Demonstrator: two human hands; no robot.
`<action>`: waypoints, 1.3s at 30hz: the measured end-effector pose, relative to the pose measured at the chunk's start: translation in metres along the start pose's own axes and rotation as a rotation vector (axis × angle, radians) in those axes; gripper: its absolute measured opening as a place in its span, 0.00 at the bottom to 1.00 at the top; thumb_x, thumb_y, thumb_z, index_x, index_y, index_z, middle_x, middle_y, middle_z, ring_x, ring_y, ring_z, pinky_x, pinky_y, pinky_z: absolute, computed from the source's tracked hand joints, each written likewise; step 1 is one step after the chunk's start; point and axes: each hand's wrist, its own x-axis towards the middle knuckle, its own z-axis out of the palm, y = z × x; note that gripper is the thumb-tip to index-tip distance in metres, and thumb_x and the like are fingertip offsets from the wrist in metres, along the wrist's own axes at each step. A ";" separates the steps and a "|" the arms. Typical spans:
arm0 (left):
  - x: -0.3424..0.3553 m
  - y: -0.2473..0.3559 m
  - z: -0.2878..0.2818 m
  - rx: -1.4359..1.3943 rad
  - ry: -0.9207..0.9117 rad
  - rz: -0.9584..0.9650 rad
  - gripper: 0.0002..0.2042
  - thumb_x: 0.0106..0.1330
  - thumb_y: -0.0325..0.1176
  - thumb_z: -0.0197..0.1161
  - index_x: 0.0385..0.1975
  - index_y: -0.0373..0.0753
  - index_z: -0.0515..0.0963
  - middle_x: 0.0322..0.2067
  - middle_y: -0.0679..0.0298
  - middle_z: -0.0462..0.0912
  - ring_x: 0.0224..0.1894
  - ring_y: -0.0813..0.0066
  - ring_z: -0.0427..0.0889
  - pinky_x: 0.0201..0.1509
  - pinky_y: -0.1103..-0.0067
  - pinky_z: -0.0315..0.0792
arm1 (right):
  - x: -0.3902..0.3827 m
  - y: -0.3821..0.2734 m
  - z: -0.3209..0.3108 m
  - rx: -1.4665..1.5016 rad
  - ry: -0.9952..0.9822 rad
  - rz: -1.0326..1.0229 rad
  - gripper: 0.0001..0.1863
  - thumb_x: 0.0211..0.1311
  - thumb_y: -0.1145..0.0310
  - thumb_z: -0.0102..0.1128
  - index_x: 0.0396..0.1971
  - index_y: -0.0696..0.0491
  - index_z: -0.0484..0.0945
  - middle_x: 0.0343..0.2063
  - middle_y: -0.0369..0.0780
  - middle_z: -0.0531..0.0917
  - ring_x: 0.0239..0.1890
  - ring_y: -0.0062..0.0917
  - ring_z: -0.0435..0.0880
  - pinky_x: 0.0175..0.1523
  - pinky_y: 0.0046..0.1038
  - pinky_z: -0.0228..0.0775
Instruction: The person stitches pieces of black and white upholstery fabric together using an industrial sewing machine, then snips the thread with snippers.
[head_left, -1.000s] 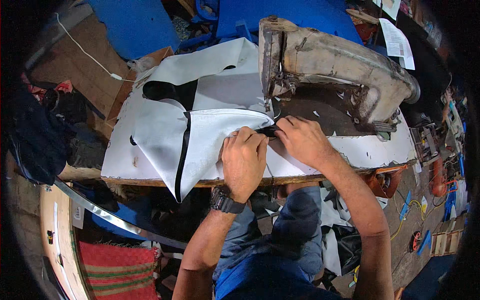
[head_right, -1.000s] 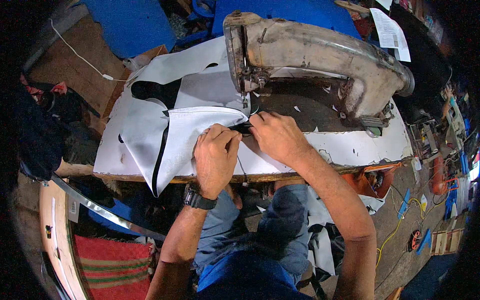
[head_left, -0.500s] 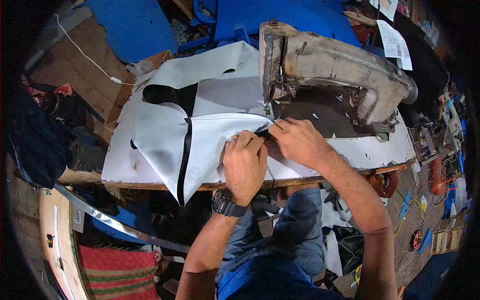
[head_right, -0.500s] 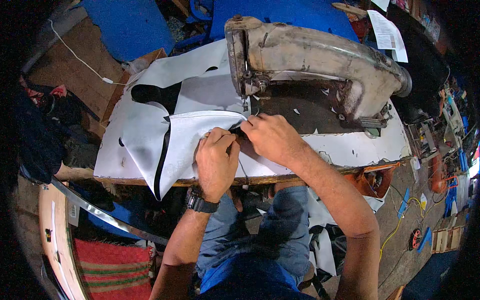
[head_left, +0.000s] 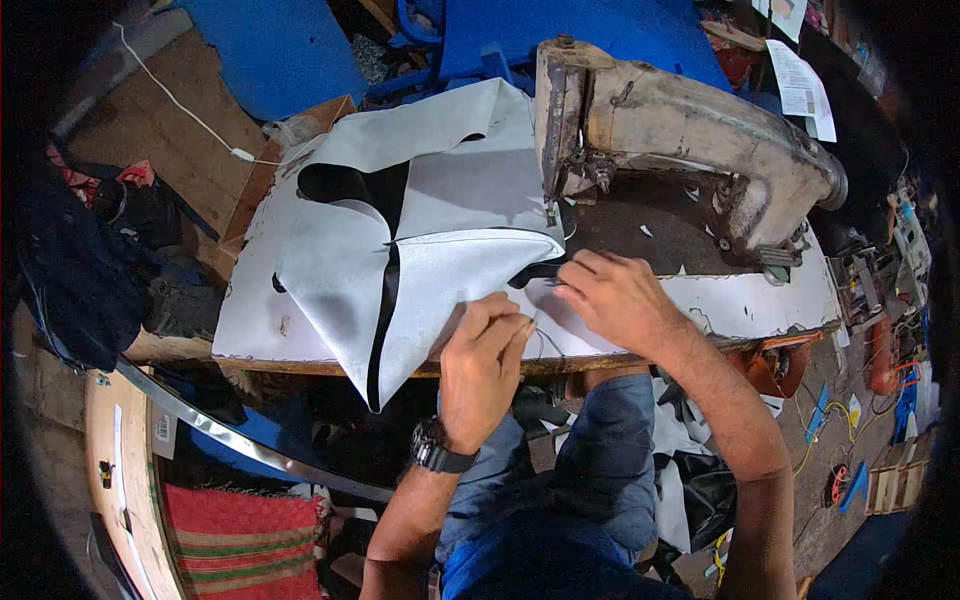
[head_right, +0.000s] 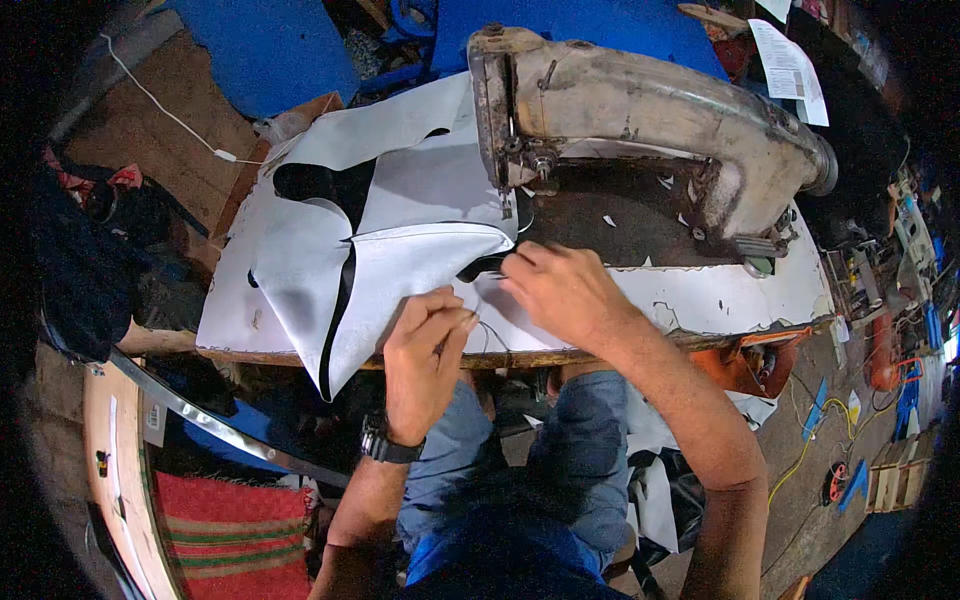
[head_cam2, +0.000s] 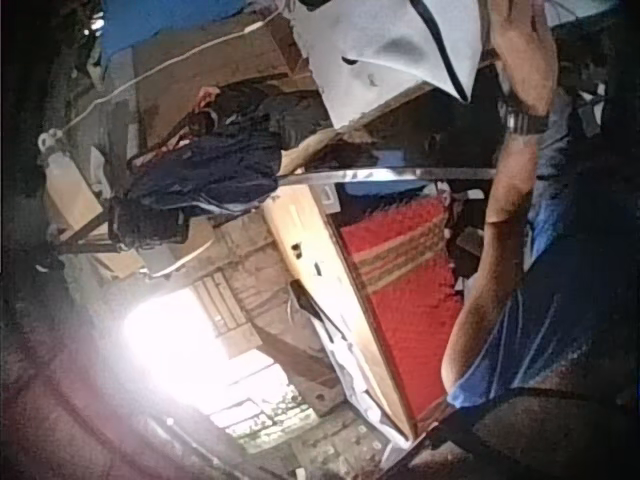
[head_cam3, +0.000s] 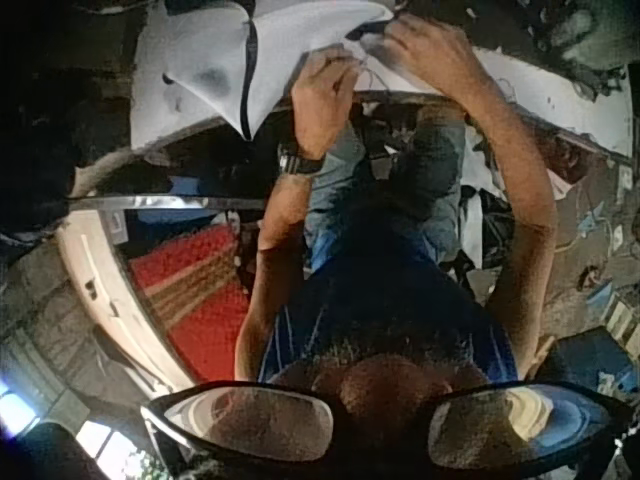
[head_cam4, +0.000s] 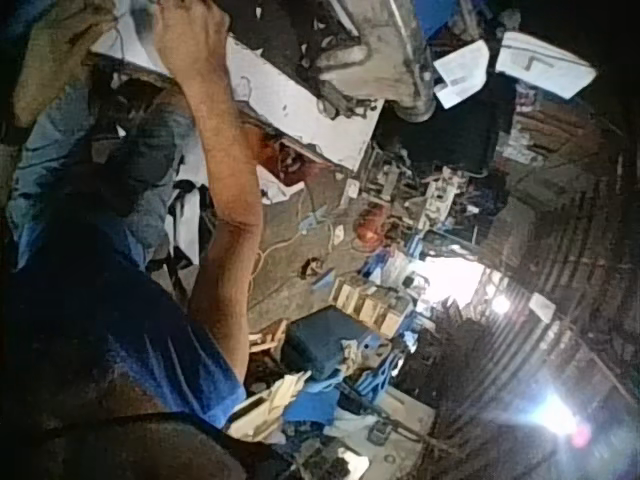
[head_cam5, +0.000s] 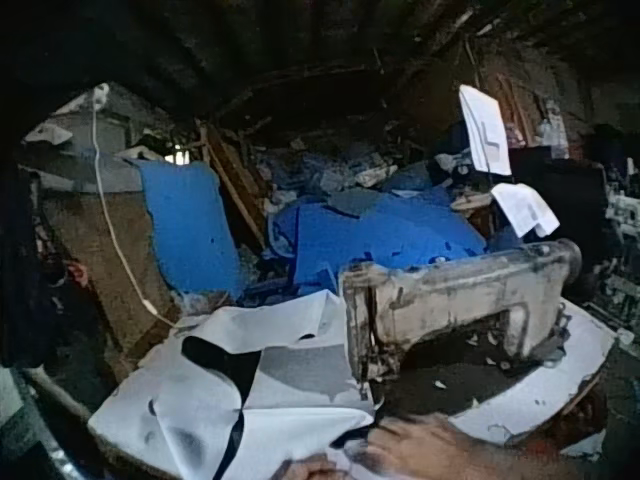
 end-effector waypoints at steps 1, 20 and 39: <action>-0.006 -0.004 -0.001 0.030 0.014 0.097 0.05 0.65 0.21 0.70 0.39 0.31 0.85 0.40 0.56 0.85 0.47 0.55 0.87 0.49 0.70 0.80 | 0.004 -0.006 0.004 -0.015 0.022 -0.074 0.09 0.66 0.64 0.65 0.36 0.54 0.79 0.35 0.43 0.84 0.37 0.40 0.88 0.41 0.39 0.83; -0.050 -0.015 -0.107 0.754 0.054 -0.091 0.33 0.54 0.31 0.79 0.62 0.36 0.73 0.55 0.47 0.78 0.62 0.45 0.73 0.68 0.56 0.64 | -0.053 0.034 -0.029 0.150 0.207 0.111 0.12 0.63 0.74 0.66 0.46 0.58 0.84 0.43 0.44 0.85 0.48 0.44 0.81 0.55 0.42 0.74; 0.203 -0.070 -0.062 0.829 0.057 0.742 0.15 0.68 0.32 0.66 0.53 0.39 0.81 0.44 0.56 0.86 0.50 0.52 0.82 0.56 0.65 0.74 | 0.019 0.050 0.023 0.538 0.069 0.128 0.19 0.63 0.74 0.68 0.55 0.53 0.83 0.45 0.43 0.87 0.51 0.39 0.82 0.60 0.38 0.75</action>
